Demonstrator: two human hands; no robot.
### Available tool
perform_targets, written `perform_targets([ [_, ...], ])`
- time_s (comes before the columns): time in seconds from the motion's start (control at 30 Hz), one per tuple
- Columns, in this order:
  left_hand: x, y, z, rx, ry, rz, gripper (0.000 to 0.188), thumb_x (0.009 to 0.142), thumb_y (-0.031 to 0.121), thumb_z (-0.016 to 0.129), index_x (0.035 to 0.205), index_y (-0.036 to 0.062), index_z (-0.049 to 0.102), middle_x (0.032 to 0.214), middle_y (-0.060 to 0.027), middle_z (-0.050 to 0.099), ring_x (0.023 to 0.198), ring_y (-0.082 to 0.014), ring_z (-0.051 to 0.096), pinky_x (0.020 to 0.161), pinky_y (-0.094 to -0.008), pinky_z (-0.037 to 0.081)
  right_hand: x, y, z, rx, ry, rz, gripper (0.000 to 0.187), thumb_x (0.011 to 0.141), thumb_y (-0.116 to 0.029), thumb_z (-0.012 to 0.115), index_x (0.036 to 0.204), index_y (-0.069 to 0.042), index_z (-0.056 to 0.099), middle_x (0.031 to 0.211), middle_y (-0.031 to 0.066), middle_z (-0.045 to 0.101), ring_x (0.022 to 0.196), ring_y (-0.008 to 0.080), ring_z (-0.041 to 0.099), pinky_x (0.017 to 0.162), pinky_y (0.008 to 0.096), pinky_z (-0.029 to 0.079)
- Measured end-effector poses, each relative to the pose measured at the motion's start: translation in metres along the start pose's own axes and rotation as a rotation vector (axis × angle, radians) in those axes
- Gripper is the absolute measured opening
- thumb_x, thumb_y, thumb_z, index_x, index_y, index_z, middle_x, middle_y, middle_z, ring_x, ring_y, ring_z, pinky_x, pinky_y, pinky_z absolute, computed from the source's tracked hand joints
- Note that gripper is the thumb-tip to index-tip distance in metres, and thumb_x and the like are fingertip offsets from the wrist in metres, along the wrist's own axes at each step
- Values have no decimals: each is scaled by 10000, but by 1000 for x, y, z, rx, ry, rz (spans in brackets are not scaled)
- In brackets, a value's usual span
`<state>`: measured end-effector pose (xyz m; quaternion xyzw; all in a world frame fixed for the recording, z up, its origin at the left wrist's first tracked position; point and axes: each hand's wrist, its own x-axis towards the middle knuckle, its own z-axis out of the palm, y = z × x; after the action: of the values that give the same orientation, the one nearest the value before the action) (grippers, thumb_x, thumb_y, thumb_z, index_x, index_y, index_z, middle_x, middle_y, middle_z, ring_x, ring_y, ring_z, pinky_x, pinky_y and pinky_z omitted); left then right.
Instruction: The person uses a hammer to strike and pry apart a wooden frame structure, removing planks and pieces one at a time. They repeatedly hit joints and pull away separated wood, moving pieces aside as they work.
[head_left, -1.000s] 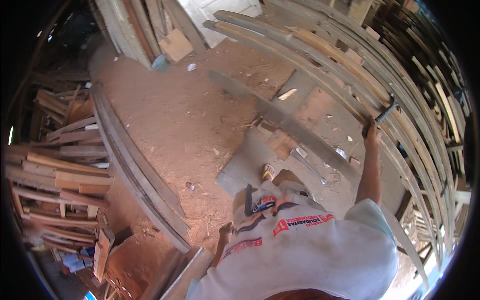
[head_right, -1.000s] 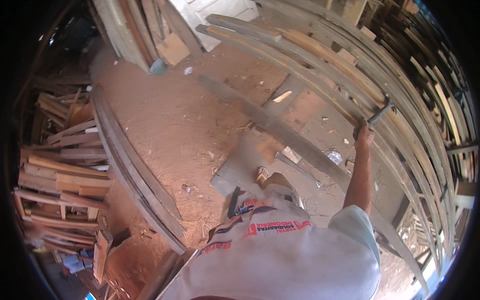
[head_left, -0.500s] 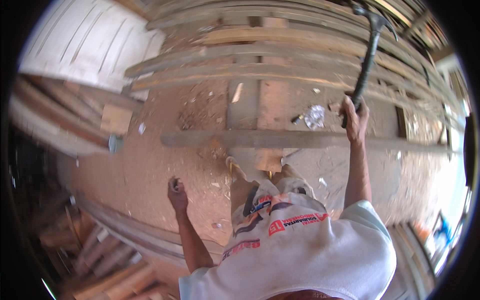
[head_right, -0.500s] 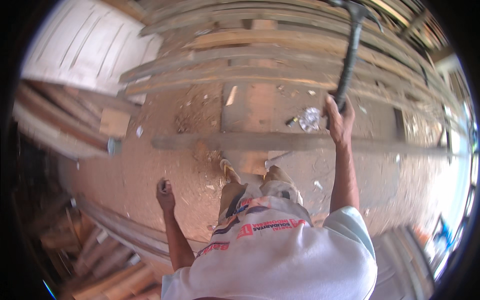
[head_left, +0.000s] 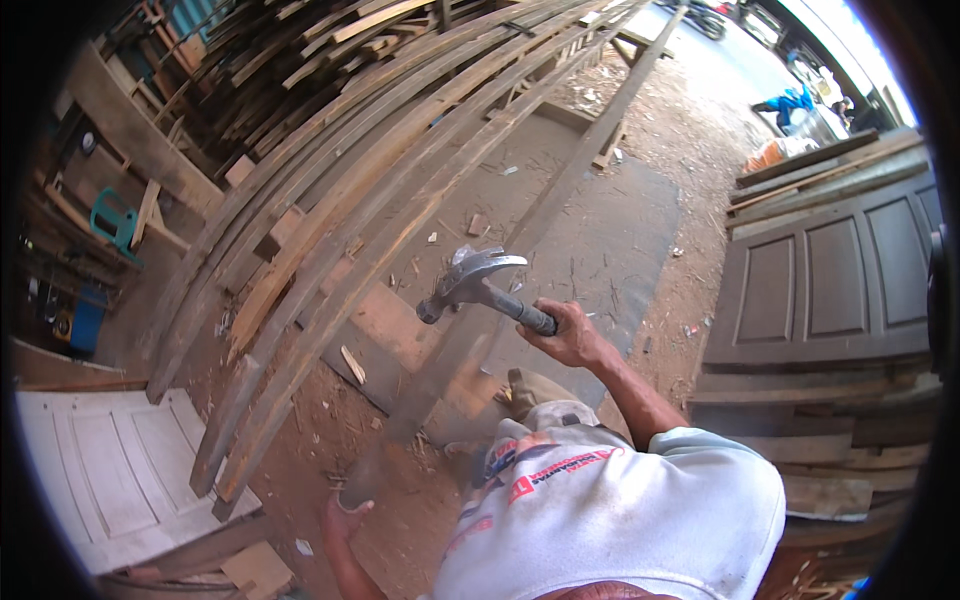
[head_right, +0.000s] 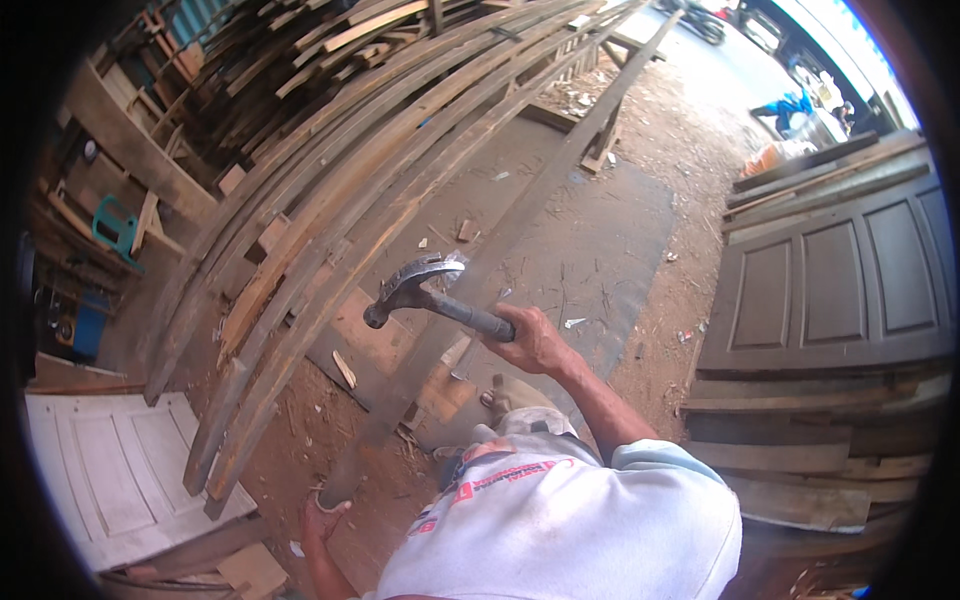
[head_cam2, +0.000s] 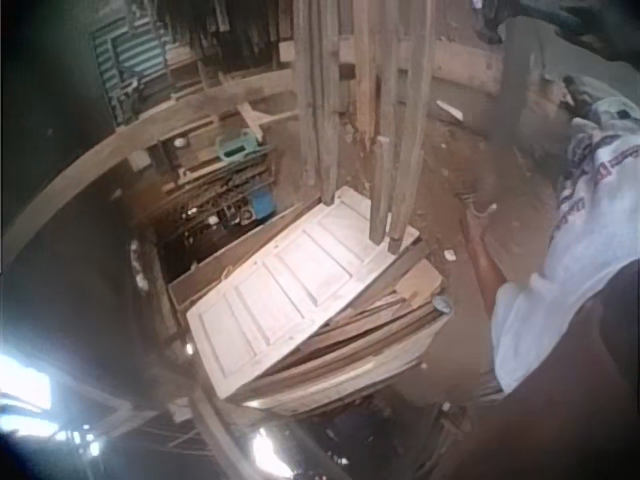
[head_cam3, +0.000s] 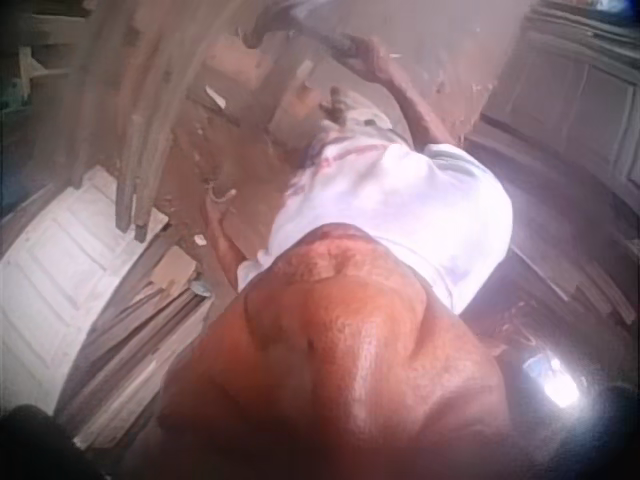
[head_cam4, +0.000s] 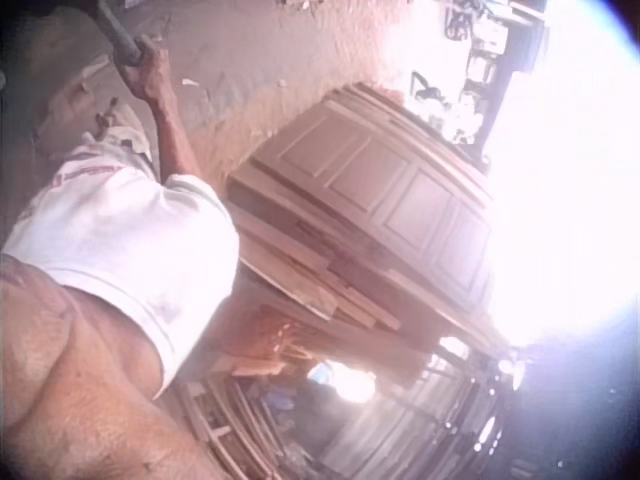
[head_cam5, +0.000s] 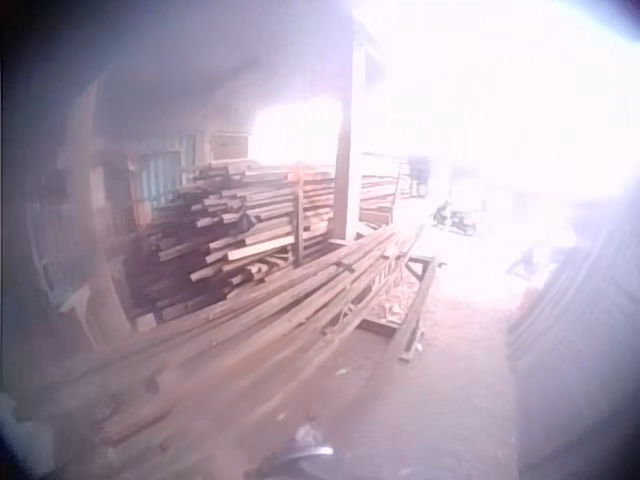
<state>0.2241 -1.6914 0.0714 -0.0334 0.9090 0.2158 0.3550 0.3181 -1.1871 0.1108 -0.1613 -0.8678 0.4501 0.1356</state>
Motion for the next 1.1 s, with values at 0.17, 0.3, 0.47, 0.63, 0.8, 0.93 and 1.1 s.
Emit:
perform_targets([
  [0.17, 56, -87, 13, 104, -91, 120, 816, 665, 493, 884, 1268, 2, 635, 1201, -225, 694, 1169, -385, 642, 982, -477, 505, -29, -13, -17, -118, 0, 177, 323, 884, -329, 755, 896, -20, 662, 651, 145, 587, 590, 256, 580, 605, 420, 470],
  [0.3, 26, -42, 18, 267, 71, 74, 886, 681, 570, 851, 1318, 8, 599, 1272, -240, 654, 1249, -409, 585, 1030, -490, 469, -47, 12, -28, -80, 82, 198, 357, 883, -358, 760, 929, -16, 668, 633, 130, 565, 570, 241, 546, 592, 409, 459],
  [0.47, 35, -58, 41, 154, 279, 53, 962, 686, 587, 851, 1384, 12, 522, 1312, -249, 620, 1270, -425, 554, 1050, -504, 450, -48, 5, -5, -48, 83, 269, 361, 889, -354, 760, 986, -18, 671, 612, 81, 538, 561, 179, 507, 574, 369, 443],
  [0.63, 85, -26, 38, 35, 403, 163, 925, 747, 553, 819, 1447, 54, 476, 1396, -233, 570, 1352, -374, 490, 1142, -551, 334, -47, -1, 43, -92, 1, 330, 329, 902, -317, 758, 994, -19, 654, 632, 32, 542, 578, 117, 518, 561, 334, 437],
  [0.8, 108, -43, 64, 321, 534, 142, 865, 758, 677, 731, 1393, 125, 529, 1423, -170, 536, 1361, -347, 469, 1137, -526, 337, -62, -52, 97, -57, -331, 316, 330, 922, -319, 733, 915, -15, 606, 653, 43, 563, 582, 118, 517, 561, 307, 437],
  [0.93, 105, -41, 63, 274, 658, 250, 850, 719, 683, 764, 1300, 90, 578, 1362, -177, 575, 1317, -377, 501, 1133, -527, 354, -61, -77, 124, -287, -538, 94, 395, 929, -384, 722, 950, -4, 613, 645, 90, 539, 585, 165, 487, 568, 368, 435],
  [1.1, 115, -47, 76, 234, 774, 288, 823, 677, 639, 815, 1254, 96, 595, 1232, -119, 623, 1229, -301, 562, 1070, -496, 409, -47, -169, 156, -130, -584, -225, 370, 946, -334, 710, 1067, -1, 605, 652, 99, 556, 604, 176, 542, 591, 364, 466],
])
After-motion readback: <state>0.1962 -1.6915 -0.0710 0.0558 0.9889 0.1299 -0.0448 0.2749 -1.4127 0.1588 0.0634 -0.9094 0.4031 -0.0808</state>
